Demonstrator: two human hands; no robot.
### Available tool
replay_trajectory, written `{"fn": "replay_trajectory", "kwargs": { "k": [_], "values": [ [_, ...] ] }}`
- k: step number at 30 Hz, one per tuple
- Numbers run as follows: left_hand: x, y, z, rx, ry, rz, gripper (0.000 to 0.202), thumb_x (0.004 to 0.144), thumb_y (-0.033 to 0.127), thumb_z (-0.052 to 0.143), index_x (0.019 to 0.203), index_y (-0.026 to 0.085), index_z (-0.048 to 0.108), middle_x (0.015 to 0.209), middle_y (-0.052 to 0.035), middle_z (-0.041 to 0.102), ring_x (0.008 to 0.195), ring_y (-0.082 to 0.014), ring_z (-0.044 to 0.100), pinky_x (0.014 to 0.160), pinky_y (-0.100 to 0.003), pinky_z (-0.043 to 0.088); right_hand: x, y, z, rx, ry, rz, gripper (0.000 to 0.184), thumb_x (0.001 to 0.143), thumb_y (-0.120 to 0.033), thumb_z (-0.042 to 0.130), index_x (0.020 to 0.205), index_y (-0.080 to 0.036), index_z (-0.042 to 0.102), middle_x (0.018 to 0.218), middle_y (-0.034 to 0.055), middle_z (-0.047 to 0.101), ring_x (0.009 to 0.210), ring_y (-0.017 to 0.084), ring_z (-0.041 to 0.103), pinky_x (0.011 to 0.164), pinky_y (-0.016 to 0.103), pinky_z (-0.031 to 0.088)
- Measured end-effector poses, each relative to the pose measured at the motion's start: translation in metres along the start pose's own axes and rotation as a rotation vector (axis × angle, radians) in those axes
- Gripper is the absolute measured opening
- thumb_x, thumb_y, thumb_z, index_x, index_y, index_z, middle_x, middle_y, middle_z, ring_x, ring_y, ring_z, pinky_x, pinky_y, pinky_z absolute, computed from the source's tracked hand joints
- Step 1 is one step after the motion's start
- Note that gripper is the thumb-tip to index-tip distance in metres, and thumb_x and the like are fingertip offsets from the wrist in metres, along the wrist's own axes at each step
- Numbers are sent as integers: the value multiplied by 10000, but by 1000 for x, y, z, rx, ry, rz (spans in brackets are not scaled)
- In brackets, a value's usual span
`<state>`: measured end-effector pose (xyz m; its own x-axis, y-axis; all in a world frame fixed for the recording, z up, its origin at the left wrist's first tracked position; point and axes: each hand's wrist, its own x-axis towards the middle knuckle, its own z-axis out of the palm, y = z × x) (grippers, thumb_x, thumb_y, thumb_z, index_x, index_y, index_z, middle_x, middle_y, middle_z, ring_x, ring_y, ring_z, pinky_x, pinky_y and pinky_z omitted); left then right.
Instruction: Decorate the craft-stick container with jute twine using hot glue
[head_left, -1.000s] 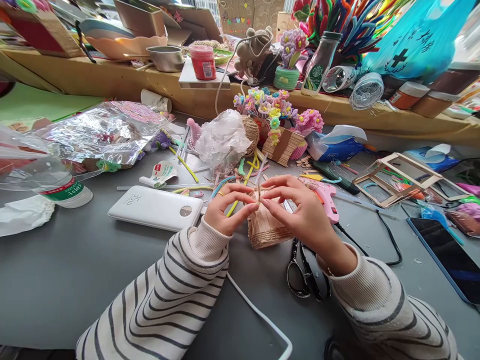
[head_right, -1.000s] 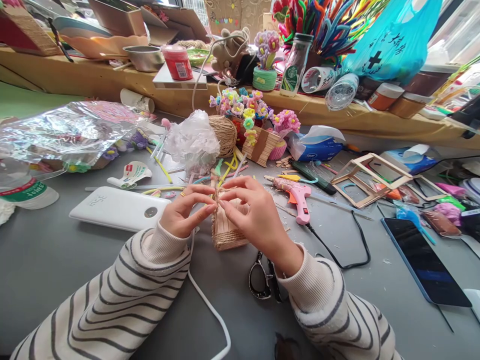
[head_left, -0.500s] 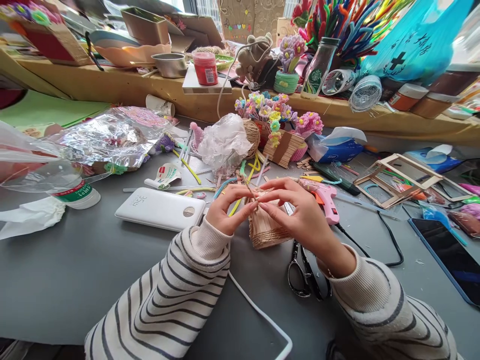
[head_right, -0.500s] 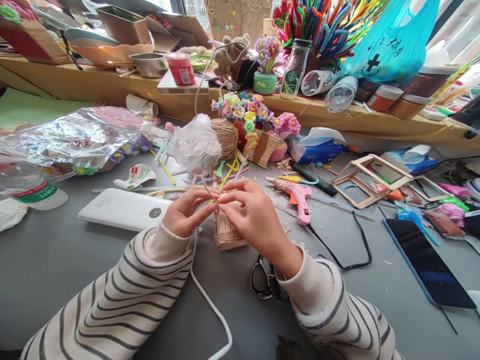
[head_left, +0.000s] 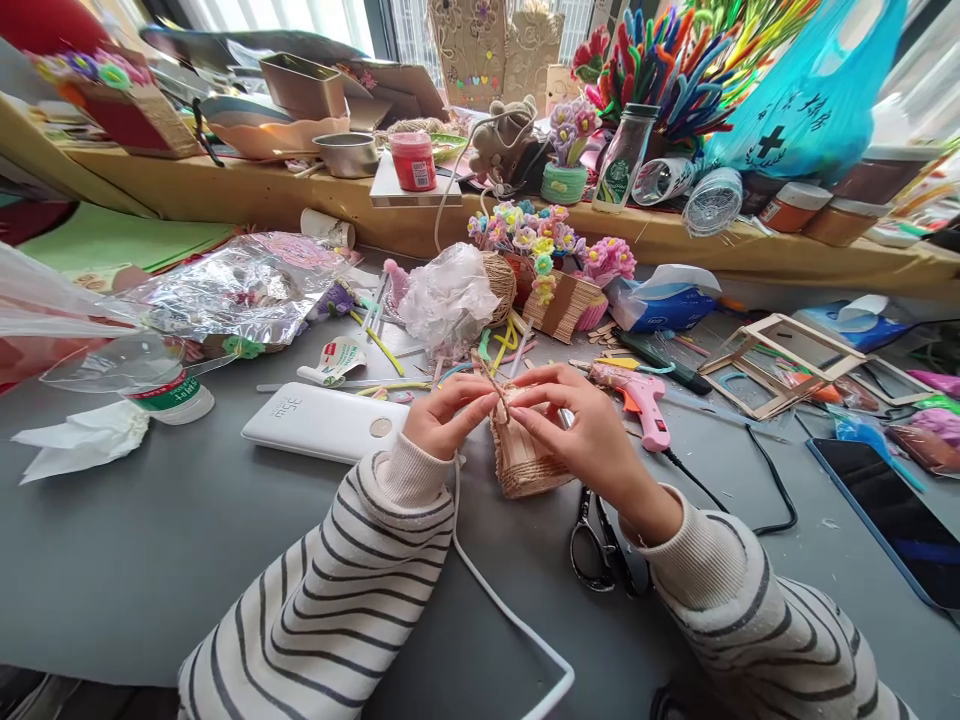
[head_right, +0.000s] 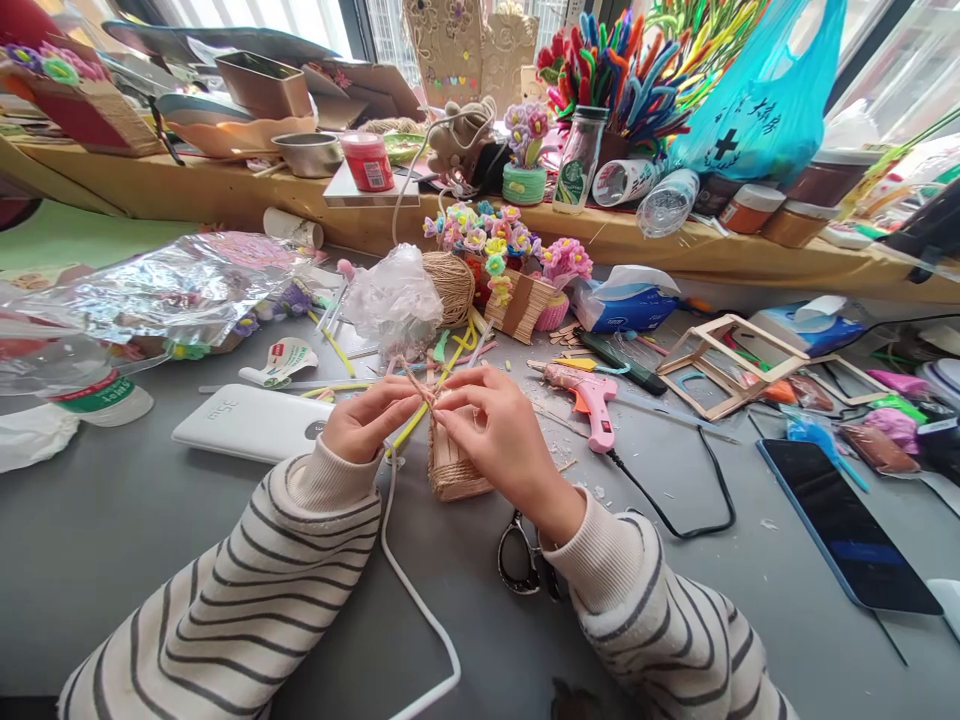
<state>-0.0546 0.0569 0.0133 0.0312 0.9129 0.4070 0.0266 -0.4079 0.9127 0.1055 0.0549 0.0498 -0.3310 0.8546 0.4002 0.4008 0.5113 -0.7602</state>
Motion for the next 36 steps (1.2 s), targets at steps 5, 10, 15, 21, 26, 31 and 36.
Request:
{"fn": "replay_trajectory", "kwargs": {
  "k": [5,10,15,21,26,31,36],
  "values": [
    [4,-2,-4,12,-39,-39,100,656,268,644,685,174,659,748,-39,625,747,-155,572,753,-303,466,-1,1,0,-8,8,-2,71,732,-204,572,745,-202,642,906,42,588,883,143,540,774,301,439],
    [4,0,-4,29,-21,-60,82,648,258,651,665,178,661,712,-24,613,723,-137,566,741,-282,460,-1,1,1,-13,7,13,73,728,-204,572,743,-192,642,911,49,583,879,147,536,736,295,449],
    [1,1,-1,49,26,-71,88,649,267,650,659,181,665,668,-16,599,684,-134,553,708,-276,446,-1,2,2,4,7,23,92,747,-226,553,727,-199,639,917,50,584,877,148,535,736,301,452],
    [-1,-1,3,32,54,-32,76,651,251,649,674,180,660,695,-21,602,712,-142,554,717,-281,435,-1,2,2,-13,23,11,87,745,-233,559,728,-203,639,908,46,586,882,153,537,783,319,435],
    [-2,-4,0,104,14,46,36,660,208,640,674,177,651,700,-32,603,711,-150,559,721,-300,447,-3,0,3,-50,56,-22,79,740,-216,561,719,-191,634,919,51,579,898,158,529,815,325,421],
    [-5,-7,1,116,37,79,67,666,186,635,726,177,661,717,-35,600,724,-152,560,708,-296,446,-4,0,4,-116,90,-56,76,738,-211,557,738,-193,631,931,57,571,907,177,518,828,360,411],
    [-6,-6,5,89,103,54,44,649,200,648,683,176,662,666,-20,587,684,-144,550,687,-291,442,-5,-1,6,-155,114,-76,78,738,-203,548,729,-192,625,933,62,566,891,181,516,815,355,413]
  ]
}}
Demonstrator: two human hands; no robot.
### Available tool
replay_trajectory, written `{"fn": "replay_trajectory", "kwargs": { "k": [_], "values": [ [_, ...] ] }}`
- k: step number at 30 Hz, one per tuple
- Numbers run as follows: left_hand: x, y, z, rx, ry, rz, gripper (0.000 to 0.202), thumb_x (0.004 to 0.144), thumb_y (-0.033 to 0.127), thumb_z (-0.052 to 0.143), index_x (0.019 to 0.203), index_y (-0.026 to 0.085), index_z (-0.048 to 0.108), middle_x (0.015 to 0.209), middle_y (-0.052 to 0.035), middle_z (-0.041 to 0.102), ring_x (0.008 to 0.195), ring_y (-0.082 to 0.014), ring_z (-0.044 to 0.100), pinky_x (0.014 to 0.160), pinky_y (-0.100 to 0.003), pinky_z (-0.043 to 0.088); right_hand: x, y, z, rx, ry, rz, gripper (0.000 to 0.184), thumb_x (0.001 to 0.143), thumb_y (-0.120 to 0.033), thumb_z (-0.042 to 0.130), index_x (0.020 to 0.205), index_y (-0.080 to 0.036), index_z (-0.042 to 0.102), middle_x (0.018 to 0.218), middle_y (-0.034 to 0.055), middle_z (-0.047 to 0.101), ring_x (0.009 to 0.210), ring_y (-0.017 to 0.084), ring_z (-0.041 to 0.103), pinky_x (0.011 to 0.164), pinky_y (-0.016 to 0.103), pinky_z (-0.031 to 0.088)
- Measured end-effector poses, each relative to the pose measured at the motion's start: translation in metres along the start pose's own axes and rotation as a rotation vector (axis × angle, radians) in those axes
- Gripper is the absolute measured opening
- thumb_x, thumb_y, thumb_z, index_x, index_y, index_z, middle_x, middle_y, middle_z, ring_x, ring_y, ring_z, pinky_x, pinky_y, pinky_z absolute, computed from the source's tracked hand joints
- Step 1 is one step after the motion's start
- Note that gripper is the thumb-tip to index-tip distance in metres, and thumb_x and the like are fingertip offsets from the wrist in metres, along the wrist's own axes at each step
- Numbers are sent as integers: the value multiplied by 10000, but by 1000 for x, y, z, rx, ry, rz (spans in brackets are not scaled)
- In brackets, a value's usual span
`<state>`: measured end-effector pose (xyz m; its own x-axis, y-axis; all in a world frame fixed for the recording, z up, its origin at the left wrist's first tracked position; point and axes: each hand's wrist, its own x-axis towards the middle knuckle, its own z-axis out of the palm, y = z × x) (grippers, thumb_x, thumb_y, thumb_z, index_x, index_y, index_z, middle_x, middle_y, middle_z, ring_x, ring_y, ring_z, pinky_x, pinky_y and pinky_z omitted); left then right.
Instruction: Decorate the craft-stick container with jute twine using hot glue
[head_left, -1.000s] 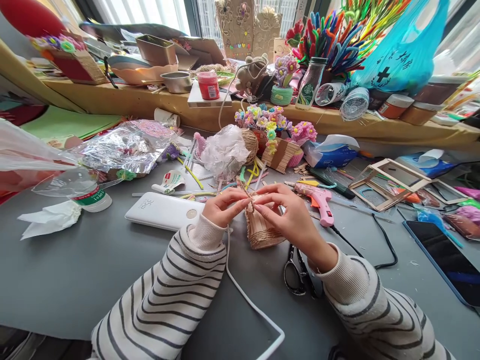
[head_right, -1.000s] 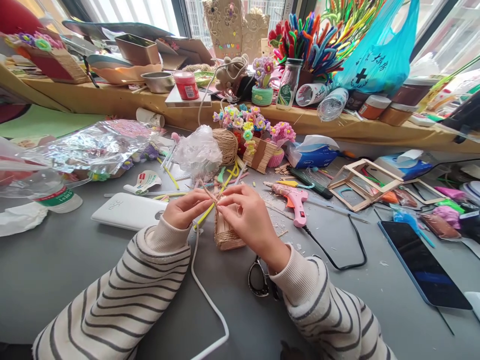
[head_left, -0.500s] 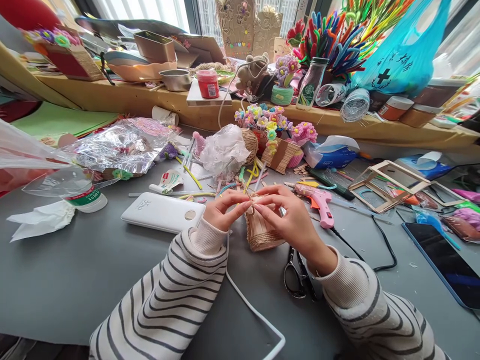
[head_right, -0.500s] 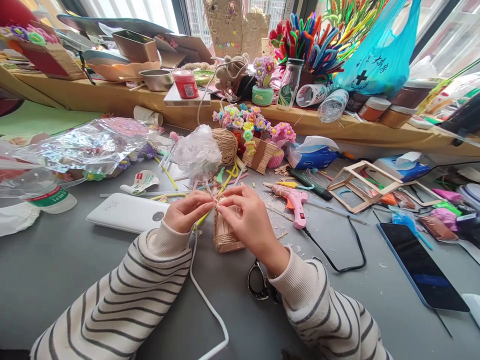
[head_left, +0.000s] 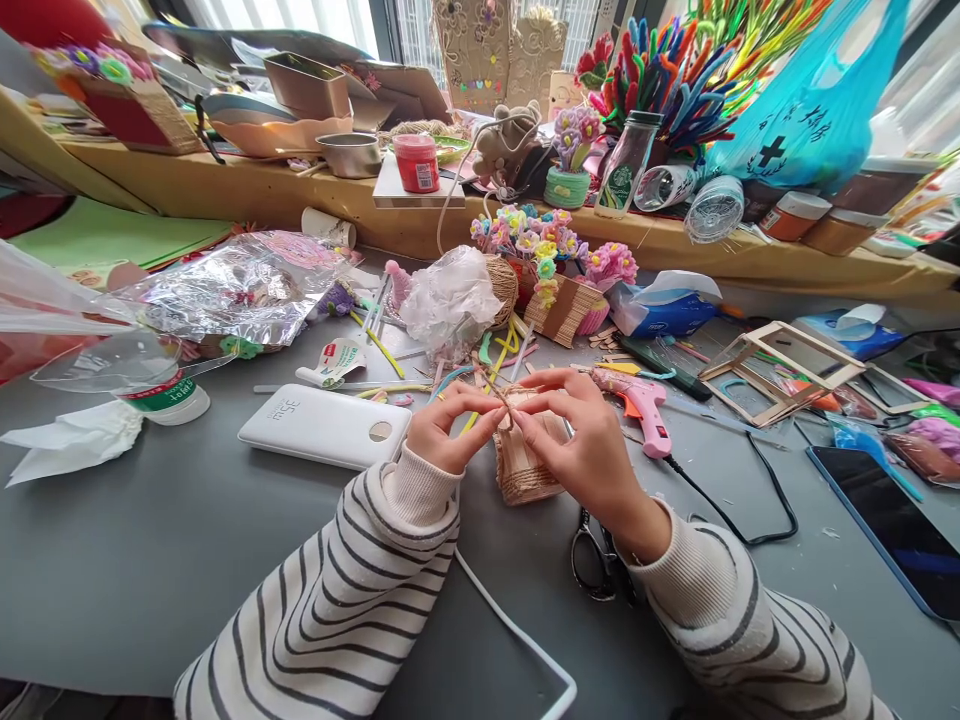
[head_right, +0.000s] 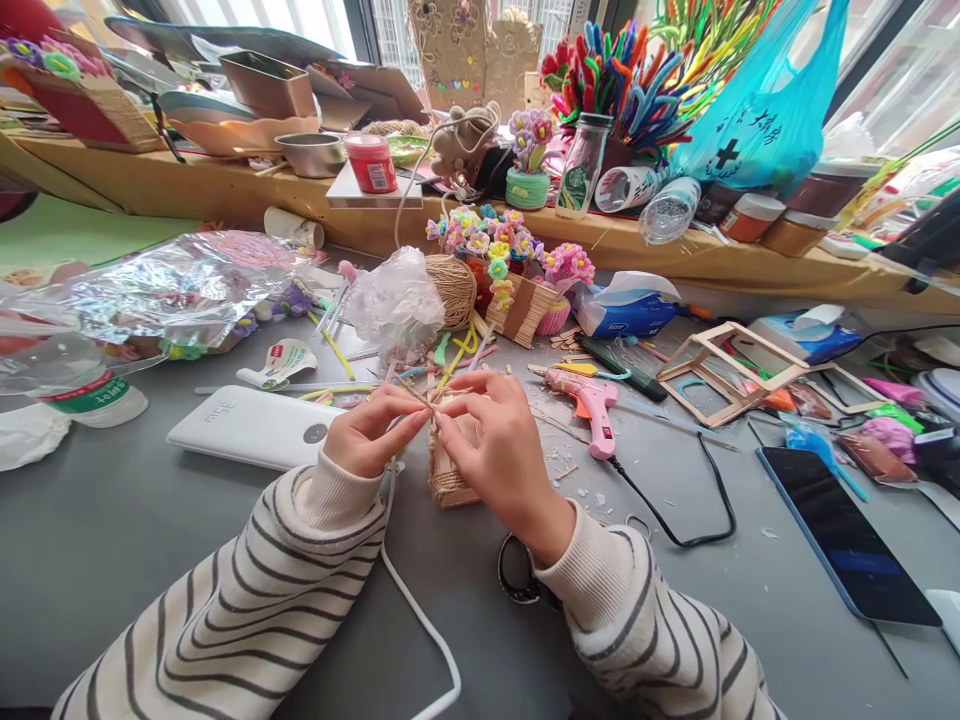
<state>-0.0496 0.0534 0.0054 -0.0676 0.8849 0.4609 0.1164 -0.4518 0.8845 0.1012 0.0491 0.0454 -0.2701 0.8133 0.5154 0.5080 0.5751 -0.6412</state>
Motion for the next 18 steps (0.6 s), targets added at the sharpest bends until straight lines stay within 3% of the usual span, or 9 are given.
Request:
{"fn": "replay_trajectory", "kwargs": {
  "k": [9,18],
  "values": [
    [-1,7,4,-111,29,-133,18,627,179,653,639,174,665,621,-2,572,655,-128,528,677,-268,415,-1,-2,2,-45,55,-30,71,730,-180,553,695,-169,614,907,63,567,888,178,507,815,355,405],
    [-1,2,1,-1,33,-5,53,642,183,653,691,179,675,669,-18,595,674,-136,548,667,-266,429,-2,-1,2,-75,52,-27,73,737,-198,556,712,-181,623,920,54,564,889,173,503,819,348,405]
  ]
}}
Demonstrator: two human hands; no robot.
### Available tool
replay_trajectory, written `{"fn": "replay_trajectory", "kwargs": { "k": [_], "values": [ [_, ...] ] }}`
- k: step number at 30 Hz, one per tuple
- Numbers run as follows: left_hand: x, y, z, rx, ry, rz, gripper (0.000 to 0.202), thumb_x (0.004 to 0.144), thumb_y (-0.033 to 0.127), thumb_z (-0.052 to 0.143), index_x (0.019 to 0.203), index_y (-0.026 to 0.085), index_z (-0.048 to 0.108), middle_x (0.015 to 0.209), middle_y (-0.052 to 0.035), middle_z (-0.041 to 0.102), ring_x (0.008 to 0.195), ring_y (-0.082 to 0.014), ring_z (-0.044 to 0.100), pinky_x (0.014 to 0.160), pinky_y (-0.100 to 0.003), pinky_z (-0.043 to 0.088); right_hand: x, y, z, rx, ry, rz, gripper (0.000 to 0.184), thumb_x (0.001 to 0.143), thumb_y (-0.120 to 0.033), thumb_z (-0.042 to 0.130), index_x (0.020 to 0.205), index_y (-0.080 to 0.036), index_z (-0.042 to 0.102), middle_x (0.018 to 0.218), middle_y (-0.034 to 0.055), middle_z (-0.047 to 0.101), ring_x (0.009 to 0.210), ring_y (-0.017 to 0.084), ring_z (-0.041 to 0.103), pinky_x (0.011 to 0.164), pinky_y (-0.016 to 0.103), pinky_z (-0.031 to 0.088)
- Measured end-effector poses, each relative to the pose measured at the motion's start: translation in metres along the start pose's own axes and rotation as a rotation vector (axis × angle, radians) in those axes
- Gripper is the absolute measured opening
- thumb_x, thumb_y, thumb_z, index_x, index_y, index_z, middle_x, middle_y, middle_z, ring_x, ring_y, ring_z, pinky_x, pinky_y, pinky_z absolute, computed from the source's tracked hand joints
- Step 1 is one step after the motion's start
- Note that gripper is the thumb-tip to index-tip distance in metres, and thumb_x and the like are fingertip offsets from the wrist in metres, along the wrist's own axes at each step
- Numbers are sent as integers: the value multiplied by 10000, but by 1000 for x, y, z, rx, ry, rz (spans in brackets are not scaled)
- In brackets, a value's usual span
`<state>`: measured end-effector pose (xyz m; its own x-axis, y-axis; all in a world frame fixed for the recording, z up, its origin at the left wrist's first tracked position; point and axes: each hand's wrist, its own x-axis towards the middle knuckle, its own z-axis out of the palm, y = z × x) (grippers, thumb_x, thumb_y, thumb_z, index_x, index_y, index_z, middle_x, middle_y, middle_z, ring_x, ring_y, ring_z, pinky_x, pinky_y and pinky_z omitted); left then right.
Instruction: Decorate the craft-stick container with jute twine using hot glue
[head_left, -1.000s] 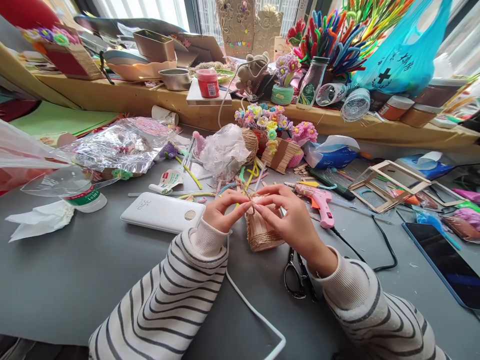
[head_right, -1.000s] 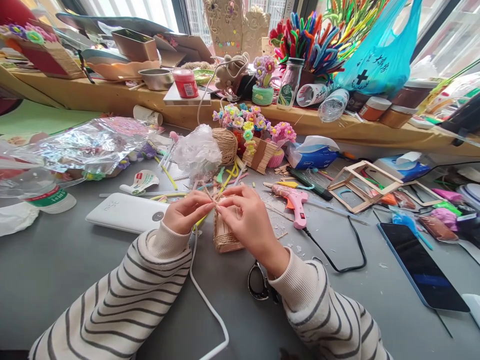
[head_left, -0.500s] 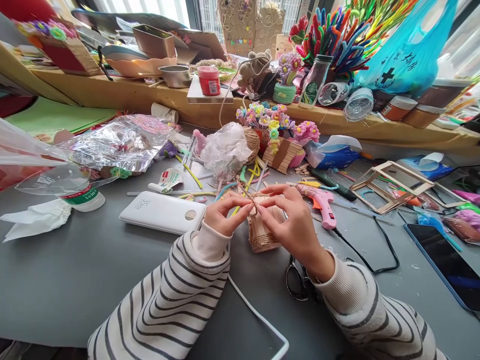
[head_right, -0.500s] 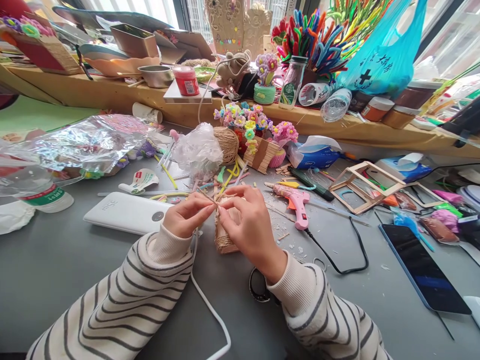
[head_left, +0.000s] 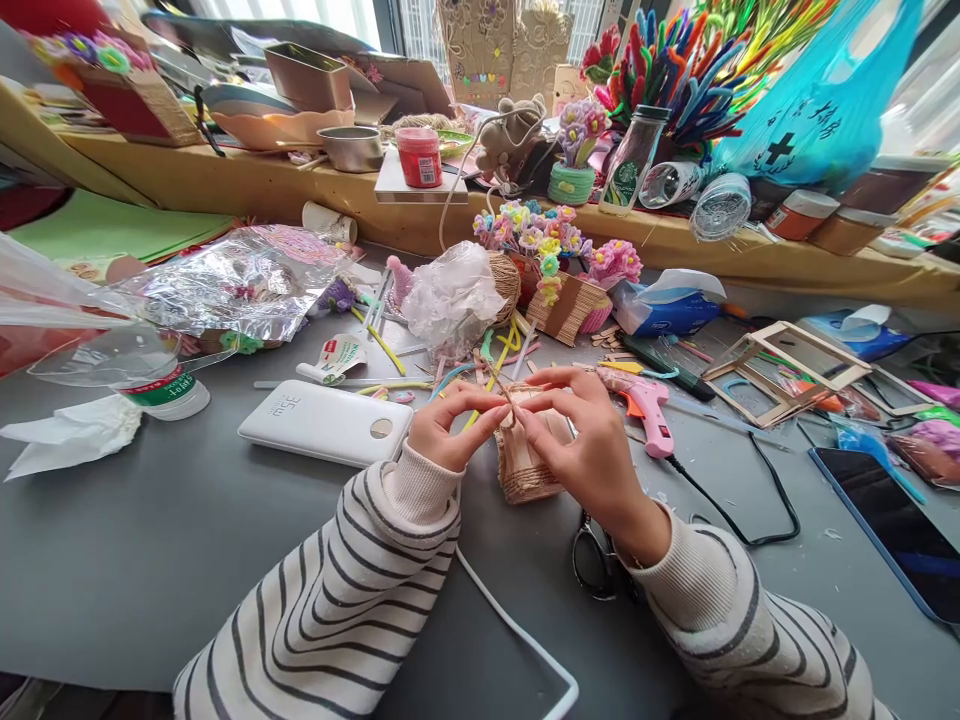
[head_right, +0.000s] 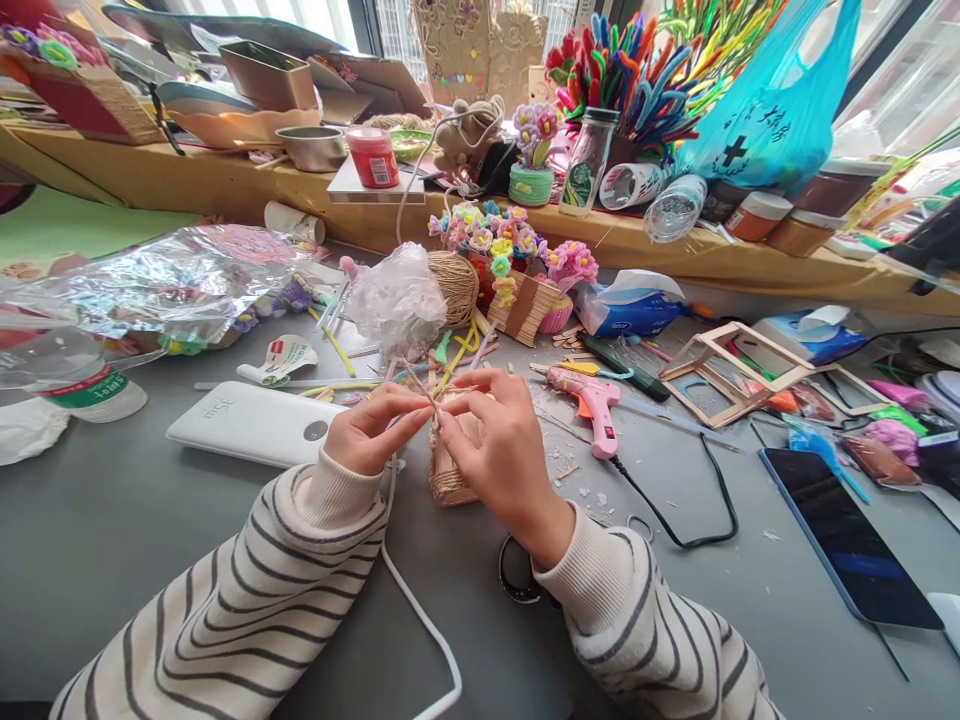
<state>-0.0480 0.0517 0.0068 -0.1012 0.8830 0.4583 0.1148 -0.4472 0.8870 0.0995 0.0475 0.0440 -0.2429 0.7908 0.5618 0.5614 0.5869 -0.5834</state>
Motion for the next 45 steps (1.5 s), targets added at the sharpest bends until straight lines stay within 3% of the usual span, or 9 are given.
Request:
{"fn": "replay_trajectory", "kwargs": {
  "k": [11,20,34,41,45],
  "values": [
    [-1,-2,1,73,-29,104,28,680,168,613,689,162,638,656,-19,572,647,-130,542,642,-272,440,-1,-2,1,-40,4,-13,64,736,-198,556,701,-183,609,937,50,558,907,176,489,837,346,394],
    [-2,2,6,-11,48,40,15,648,151,626,639,162,632,619,-6,554,634,-127,527,652,-279,428,-4,-2,3,-18,31,-6,52,733,-181,554,707,-173,598,924,54,555,916,174,485,835,339,387],
    [-2,2,5,-39,49,-3,24,645,187,632,637,164,636,636,-17,564,650,-138,532,661,-285,430,-2,-1,1,18,25,12,67,735,-177,547,751,-156,609,899,58,557,895,167,502,819,329,396],
    [-5,10,6,-287,10,-262,132,634,257,658,685,153,594,714,-38,654,719,-155,602,734,-296,461,8,13,-18,-88,65,26,97,760,-230,511,754,-177,592,891,53,568,878,174,512,798,343,398],
    [-4,12,5,-349,-19,-334,172,615,255,673,702,156,562,638,-10,644,657,-135,604,681,-265,465,9,41,-45,-391,-75,119,172,765,-310,501,734,-174,602,809,59,576,815,196,513,746,345,395]
  ]
}}
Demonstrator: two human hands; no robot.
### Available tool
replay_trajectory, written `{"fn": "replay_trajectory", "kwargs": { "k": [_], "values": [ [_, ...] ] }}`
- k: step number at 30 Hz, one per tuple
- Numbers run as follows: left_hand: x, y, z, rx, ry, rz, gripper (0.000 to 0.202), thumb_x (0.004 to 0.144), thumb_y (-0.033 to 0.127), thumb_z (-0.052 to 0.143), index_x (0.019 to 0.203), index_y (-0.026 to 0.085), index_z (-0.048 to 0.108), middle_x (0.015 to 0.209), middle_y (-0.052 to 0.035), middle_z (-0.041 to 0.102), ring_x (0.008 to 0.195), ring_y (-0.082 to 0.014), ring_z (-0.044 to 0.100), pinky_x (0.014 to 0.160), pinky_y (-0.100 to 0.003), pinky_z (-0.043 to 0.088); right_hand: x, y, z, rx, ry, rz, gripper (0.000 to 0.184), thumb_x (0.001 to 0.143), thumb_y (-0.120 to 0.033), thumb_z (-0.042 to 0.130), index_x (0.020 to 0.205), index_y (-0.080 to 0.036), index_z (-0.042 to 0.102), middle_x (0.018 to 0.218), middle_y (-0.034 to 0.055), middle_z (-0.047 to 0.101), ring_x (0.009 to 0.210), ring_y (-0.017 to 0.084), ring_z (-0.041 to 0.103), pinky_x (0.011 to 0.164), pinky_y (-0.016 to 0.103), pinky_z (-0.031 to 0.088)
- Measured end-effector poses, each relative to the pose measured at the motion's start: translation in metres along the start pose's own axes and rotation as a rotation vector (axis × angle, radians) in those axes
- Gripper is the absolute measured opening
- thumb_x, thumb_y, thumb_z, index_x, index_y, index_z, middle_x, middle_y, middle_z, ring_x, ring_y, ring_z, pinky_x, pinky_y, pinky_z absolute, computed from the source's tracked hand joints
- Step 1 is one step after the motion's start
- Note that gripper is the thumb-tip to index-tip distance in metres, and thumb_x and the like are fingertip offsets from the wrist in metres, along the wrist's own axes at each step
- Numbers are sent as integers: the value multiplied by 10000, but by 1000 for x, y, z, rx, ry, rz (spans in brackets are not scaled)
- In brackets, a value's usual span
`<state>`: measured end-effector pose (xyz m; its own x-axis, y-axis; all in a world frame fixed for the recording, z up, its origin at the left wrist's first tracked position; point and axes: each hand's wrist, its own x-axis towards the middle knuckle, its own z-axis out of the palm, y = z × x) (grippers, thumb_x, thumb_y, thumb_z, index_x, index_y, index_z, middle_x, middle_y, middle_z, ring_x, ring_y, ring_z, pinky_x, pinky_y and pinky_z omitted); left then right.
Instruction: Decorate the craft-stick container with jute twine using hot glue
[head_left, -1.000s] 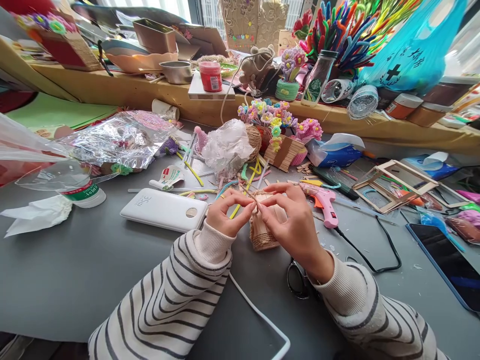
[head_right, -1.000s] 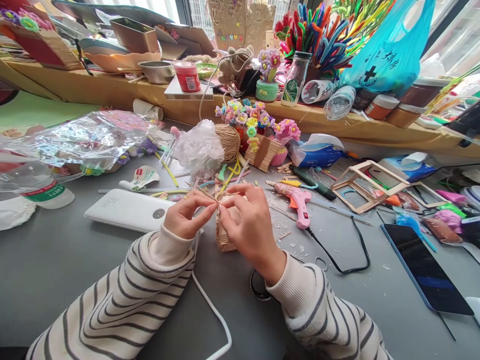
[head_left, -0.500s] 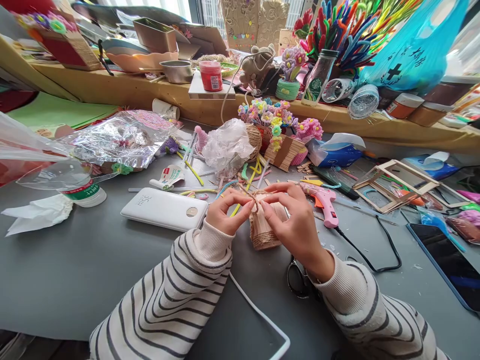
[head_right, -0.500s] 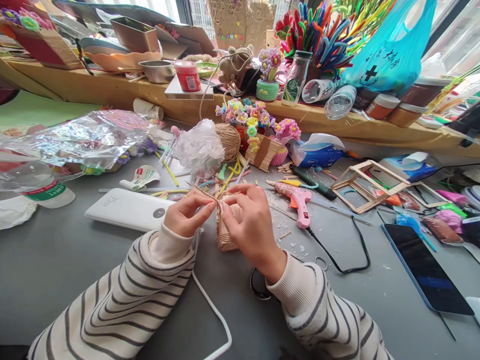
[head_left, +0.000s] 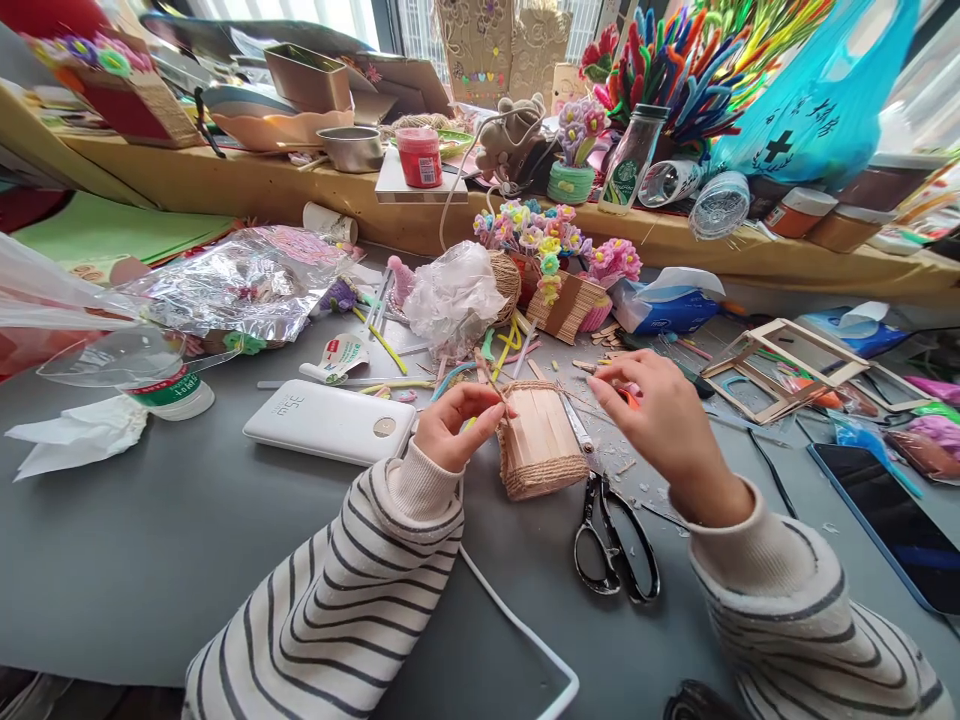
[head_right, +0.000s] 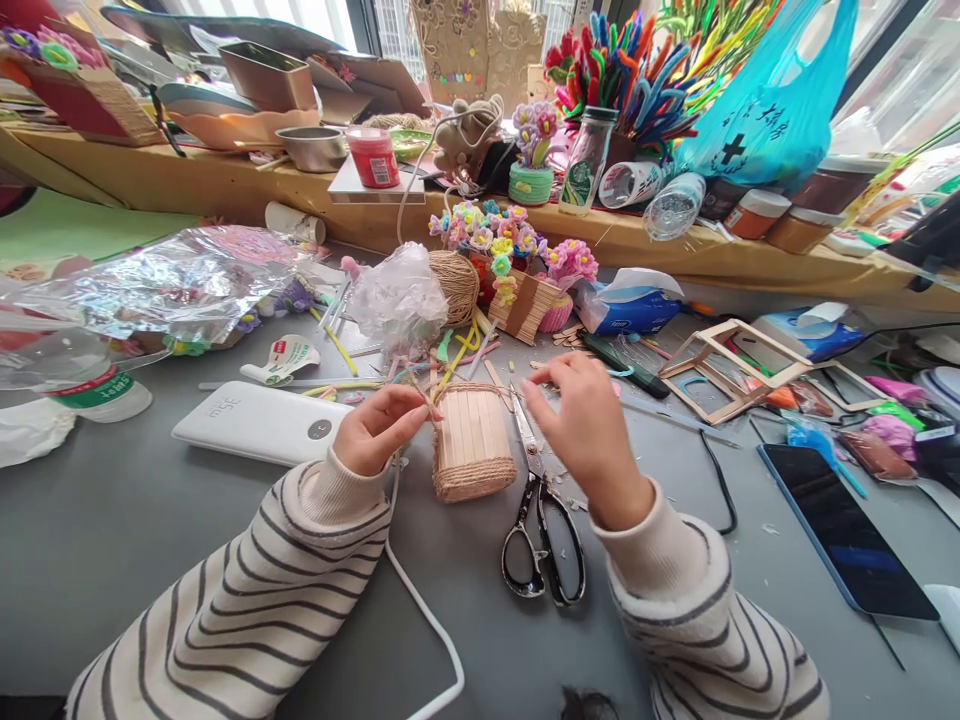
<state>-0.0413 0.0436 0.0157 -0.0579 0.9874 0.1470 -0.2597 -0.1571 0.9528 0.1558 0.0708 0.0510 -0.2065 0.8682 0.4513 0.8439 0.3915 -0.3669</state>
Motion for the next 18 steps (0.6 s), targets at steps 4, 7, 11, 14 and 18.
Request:
{"fn": "replay_trajectory", "kwargs": {
  "k": [4,7,11,14,18],
  "values": [
    [1,-1,0,-46,0,-11,203,601,239,684,758,162,581,631,3,630,640,-118,595,673,-244,464,-11,32,-9,-462,-189,209,342,792,-423,426,684,-145,595,724,103,565,721,232,526,641,340,376],
    [1,-3,-1,-31,-29,7,189,618,255,669,773,165,611,660,-4,625,654,-117,586,680,-241,459,-19,42,-7,-585,-341,361,427,779,-511,399,766,-119,569,739,135,592,692,249,558,556,316,356],
    [3,-2,-2,93,-89,79,145,678,253,608,792,165,627,707,-23,630,701,-127,577,683,-245,443,-22,46,3,-575,-335,457,488,743,-535,452,911,-81,513,831,171,614,760,279,591,555,310,376],
    [7,5,1,328,-174,177,156,686,230,590,820,158,620,746,-44,639,682,-132,561,629,-251,431,-22,52,9,-520,-357,479,475,716,-518,496,907,-84,519,848,193,618,779,297,598,567,322,393],
    [15,16,10,566,-314,292,174,695,218,574,843,136,613,784,-75,663,643,-126,545,578,-246,416,-22,58,13,-454,-372,475,422,744,-480,454,916,-102,533,878,191,621,793,302,603,574,336,405]
  ]
}}
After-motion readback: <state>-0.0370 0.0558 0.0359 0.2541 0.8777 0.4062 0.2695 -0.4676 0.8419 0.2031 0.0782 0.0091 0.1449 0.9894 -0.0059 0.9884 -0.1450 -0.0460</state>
